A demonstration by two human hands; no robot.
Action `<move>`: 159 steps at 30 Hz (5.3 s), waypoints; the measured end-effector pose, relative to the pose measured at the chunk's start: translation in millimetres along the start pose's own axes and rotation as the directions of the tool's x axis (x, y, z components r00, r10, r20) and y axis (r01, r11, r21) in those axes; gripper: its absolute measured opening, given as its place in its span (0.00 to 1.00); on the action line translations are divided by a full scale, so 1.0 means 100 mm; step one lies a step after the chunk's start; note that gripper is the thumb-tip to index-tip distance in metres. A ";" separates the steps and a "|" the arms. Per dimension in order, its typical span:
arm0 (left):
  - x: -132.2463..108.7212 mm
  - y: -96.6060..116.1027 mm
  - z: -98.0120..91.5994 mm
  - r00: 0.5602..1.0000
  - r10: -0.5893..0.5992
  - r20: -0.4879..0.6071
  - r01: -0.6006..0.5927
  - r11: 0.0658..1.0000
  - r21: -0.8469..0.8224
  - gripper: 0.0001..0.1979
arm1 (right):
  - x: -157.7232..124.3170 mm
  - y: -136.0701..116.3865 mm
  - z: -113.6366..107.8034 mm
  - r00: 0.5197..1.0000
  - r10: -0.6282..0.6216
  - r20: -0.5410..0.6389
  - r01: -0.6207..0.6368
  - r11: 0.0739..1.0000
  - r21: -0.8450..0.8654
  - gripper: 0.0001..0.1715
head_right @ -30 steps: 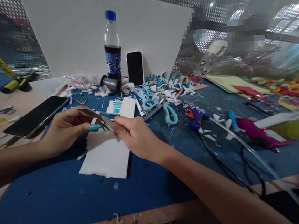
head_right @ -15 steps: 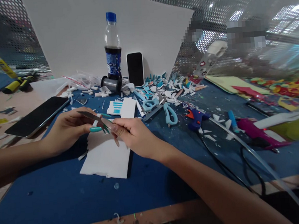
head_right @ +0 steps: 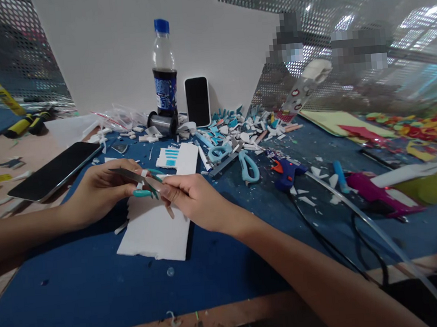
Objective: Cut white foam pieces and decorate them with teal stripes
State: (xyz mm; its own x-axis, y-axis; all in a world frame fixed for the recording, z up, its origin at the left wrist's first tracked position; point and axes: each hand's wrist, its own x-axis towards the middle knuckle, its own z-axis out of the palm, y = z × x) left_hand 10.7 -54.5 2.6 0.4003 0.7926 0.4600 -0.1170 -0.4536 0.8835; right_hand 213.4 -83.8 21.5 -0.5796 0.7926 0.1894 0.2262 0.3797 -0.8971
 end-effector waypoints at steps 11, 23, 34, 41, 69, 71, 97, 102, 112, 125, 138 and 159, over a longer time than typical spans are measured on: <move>0.00 0.00 0.00 0.996 -0.091 0.020 0.092 0.995 -0.031 0.05 | 0.01 0.08 -0.01 0.999 0.000 0.037 0.001 1.000 -0.019 0.22; -0.02 -0.06 0.00 0.998 -0.028 -0.064 0.036 0.992 0.125 0.06 | 0.00 -0.02 -0.02 0.992 0.070 -0.105 -0.052 0.985 0.162 0.23; -0.07 -0.11 -0.05 0.987 0.158 -0.037 -0.130 0.906 0.402 0.06 | 0.03 0.01 -0.04 0.974 0.182 -0.139 -0.159 0.974 0.158 0.12; -0.07 -0.06 -0.04 0.978 0.206 -0.011 -0.174 0.849 0.499 0.11 | 0.06 0.03 -0.04 0.957 0.258 -0.130 -0.221 0.945 0.243 0.14; -0.06 -0.03 -0.06 0.959 0.239 0.154 -0.282 0.736 0.615 0.15 | 0.09 -0.04 -0.02 0.908 0.387 -0.161 -0.302 0.870 0.390 0.22; -0.06 -0.05 -0.06 0.957 0.254 0.137 -0.284 0.743 0.606 0.17 | 0.09 -0.05 -0.01 0.901 0.414 -0.129 -0.316 0.831 0.457 0.20; -0.11 0.00 -0.02 0.999 0.033 -0.026 -0.009 0.773 0.634 0.23 | -0.04 0.00 0.00 0.953 -0.022 -0.301 -0.026 0.988 -0.155 0.25; -0.13 0.02 -0.02 0.999 0.018 -0.032 0.004 0.816 0.577 0.21 | -0.02 0.06 -0.16 0.909 -0.341 -0.240 0.178 0.837 -0.517 0.25; -0.12 0.03 -0.03 0.994 0.106 -0.003 -0.088 0.843 0.531 0.20 | 0.09 0.24 -0.25 0.860 -0.510 0.002 0.379 0.637 -0.671 0.08; -0.13 0.03 -0.05 0.993 0.109 0.033 -0.110 0.835 0.539 0.18 | 0.09 0.26 -0.26 0.878 -0.478 0.010 0.386 0.697 -0.605 0.08; -0.16 -0.03 -0.06 0.985 0.164 0.049 -0.163 0.816 0.555 0.19 | 0.08 0.23 -0.25 0.893 -0.449 0.017 0.362 0.697 -0.618 0.11; -0.14 0.01 -0.06 0.966 0.216 0.139 -0.253 0.705 0.662 0.18 | 0.08 0.26 -0.28 0.891 -0.453 0.018 0.375 0.715 -0.590 0.17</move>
State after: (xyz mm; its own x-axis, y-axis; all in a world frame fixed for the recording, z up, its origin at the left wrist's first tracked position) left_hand -0.5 -63.3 -2.8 0.4881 0.6113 0.6229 0.4180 -0.7903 0.4480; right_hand 237.1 -54.4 11.3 -0.6329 0.5260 0.5682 0.4062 0.8503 -0.3346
